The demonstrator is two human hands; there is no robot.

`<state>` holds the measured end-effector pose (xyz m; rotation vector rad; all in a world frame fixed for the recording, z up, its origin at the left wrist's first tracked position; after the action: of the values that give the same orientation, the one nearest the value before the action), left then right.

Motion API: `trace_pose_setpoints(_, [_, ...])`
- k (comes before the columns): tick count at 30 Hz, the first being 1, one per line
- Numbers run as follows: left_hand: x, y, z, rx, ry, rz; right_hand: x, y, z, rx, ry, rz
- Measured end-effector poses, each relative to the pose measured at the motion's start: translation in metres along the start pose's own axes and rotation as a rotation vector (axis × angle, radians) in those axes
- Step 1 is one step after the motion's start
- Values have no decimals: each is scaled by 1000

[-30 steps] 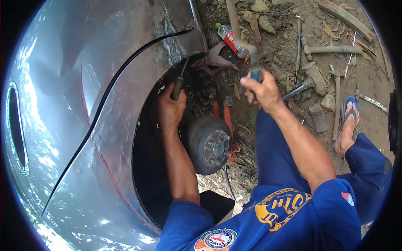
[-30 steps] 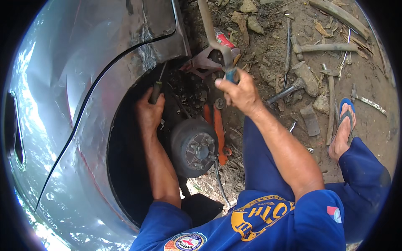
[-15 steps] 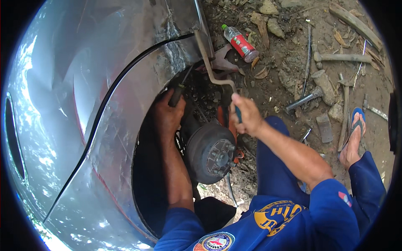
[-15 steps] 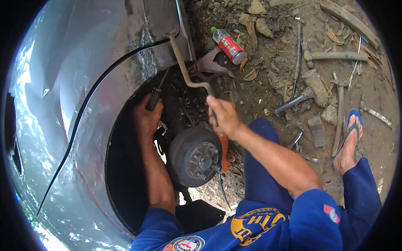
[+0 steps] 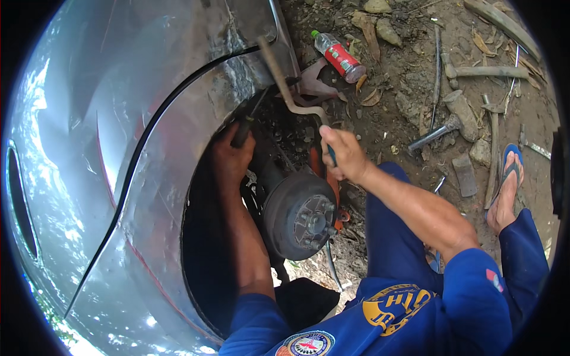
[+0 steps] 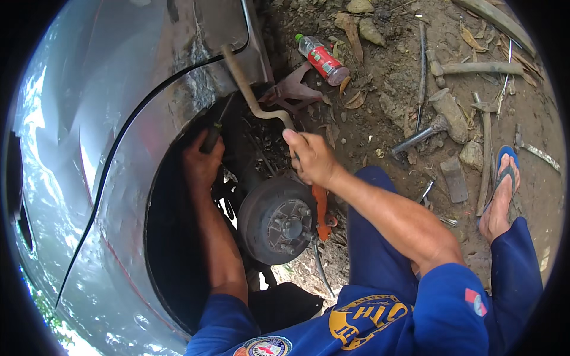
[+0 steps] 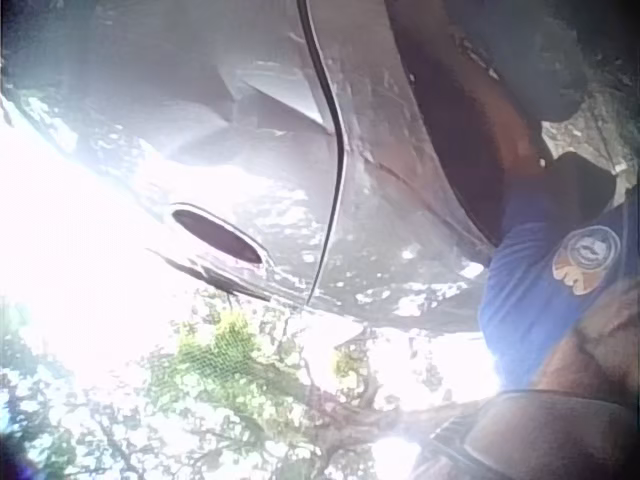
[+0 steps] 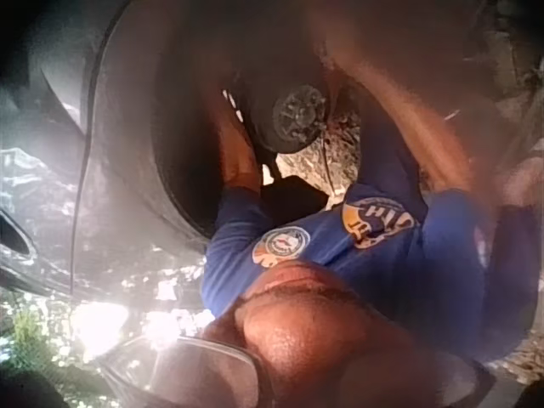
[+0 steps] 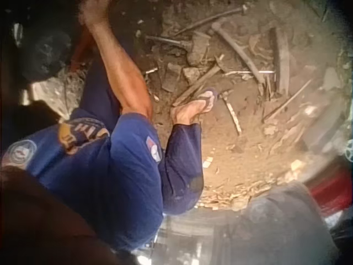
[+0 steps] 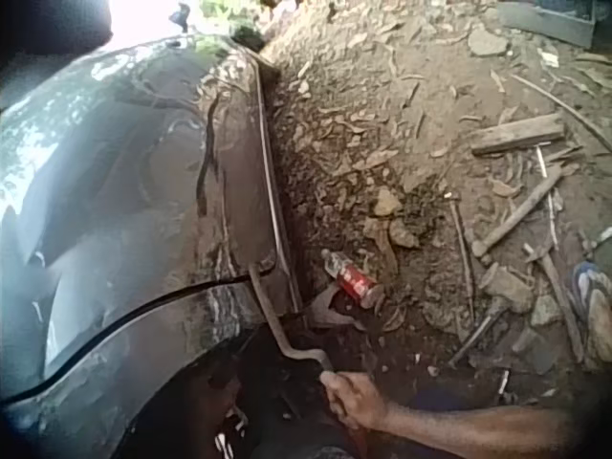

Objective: The recorder is using a hammer and screwdriver to repair the inner panel of a car's wheel well.

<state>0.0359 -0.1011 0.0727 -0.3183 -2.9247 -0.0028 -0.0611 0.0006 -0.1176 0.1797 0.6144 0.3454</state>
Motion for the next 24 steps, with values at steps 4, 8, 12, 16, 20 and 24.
trace_pose_setpoints(4, [-10, -3, -3, -1, -28, 57, -15, 7, 7, -10, -244, -123])
trace_pose_setpoints(8, [-18, -9, -5, 42, -42, 88, -8, 14, -11, 25, 2, -11])
trace_pose_setpoints(12, [-4, 7, 6, 37, -28, -80, -19, 20, -28, 72, 24, -73])
trace_pose_setpoints(16, [23, 36, 14, 195, -39, 75, -13, 27, -45, 80, 163, -80])
trace_pose_setpoints(20, [68, 27, 0, -54, -153, -101, -6, 35, -69, 154, 179, -62])
trace_pose_setpoints(24, [73, 22, -12, 23, -303, 101, -7, 36, -59, 166, 213, -21])
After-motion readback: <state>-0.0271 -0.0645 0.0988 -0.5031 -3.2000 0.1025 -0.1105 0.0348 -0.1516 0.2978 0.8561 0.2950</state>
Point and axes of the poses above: each hand's wrist, its own y-axis away from the middle knuckle, its own z-axis out of the palm, x = y × z, the point moved 9 cm from there along -y, towards the middle knuckle, and after that the axes turned 7 degrees about y, right-handed, at the moved point
